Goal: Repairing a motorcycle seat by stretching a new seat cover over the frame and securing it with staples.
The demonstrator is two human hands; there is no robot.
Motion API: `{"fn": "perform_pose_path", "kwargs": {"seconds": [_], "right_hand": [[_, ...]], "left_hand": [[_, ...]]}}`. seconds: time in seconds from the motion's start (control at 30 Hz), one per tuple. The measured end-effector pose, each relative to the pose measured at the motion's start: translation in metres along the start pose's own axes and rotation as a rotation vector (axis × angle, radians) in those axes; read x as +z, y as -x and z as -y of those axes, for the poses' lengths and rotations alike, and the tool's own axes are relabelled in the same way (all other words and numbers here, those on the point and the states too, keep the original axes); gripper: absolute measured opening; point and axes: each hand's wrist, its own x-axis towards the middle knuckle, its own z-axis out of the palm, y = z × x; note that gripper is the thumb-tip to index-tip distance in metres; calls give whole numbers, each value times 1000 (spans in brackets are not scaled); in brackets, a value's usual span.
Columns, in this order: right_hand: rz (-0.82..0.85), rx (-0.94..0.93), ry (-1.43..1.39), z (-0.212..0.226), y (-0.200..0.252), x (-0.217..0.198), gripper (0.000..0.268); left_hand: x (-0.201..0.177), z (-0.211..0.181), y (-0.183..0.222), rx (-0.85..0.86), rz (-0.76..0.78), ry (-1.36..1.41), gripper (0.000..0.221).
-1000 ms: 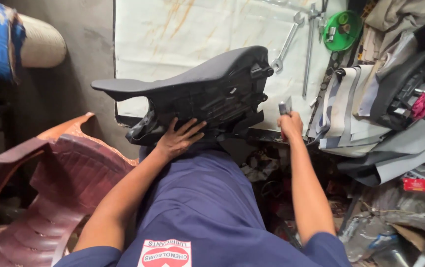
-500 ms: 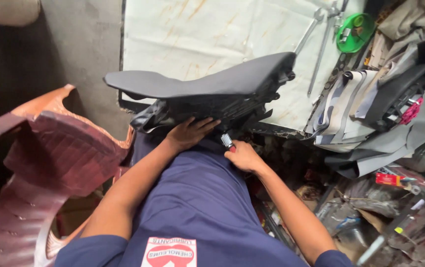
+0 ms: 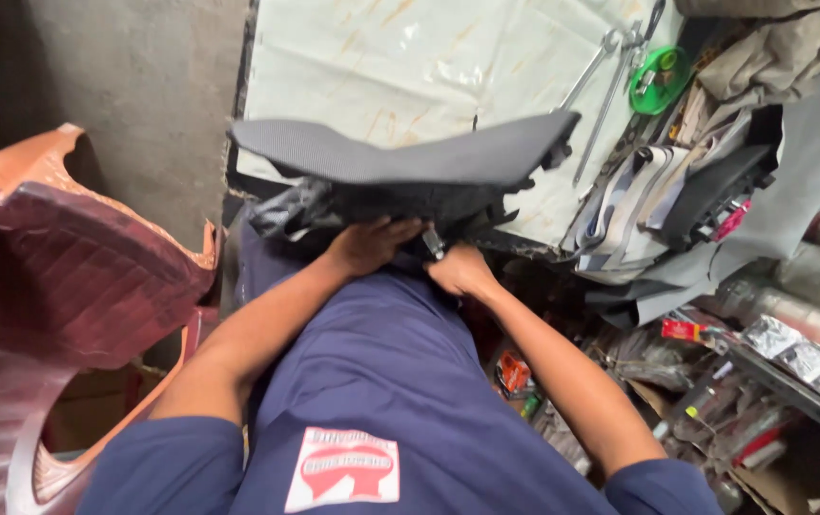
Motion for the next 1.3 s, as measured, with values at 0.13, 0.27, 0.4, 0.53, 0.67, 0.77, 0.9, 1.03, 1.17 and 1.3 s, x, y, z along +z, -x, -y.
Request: {"fn": "perform_pose_path", "kwargs": {"seconds": [0.13,0.27,0.4,0.53,0.67,0.77,0.9,1.03,1.17,1.3], "right_hand": [[-102,42,12,-9,7,15,42],[-29,-52,-283,-22,24,-7,43],[199,-208,-564,-39,42,-16,39],[142,-184,-438,-28,44,3,34],[46,-128,-319,0,27,-8,33],[21,-130,-185,2,15,1,31],[76,-119,-26,-9,-31,23,30],[147,23,-191,41,27,-20,29],[132,105,-397,53,33,-15,32],[-56,103,-245,39,-3,36,36]], "left_hand": [[-11,6,-10,-17,-62,-24,55],[-48,30,-24,-9,207,359,39],[-59,39,-36,-25,167,381,46],[-94,50,-56,-30,362,454,64],[-98,69,-64,-68,375,583,59],[-74,62,-37,-17,365,576,64],[-50,49,-4,-89,50,-37,76],[-56,49,-8,-107,114,58,80],[-73,45,-20,-297,297,367,85],[-51,32,-10,-305,129,319,84]]}}
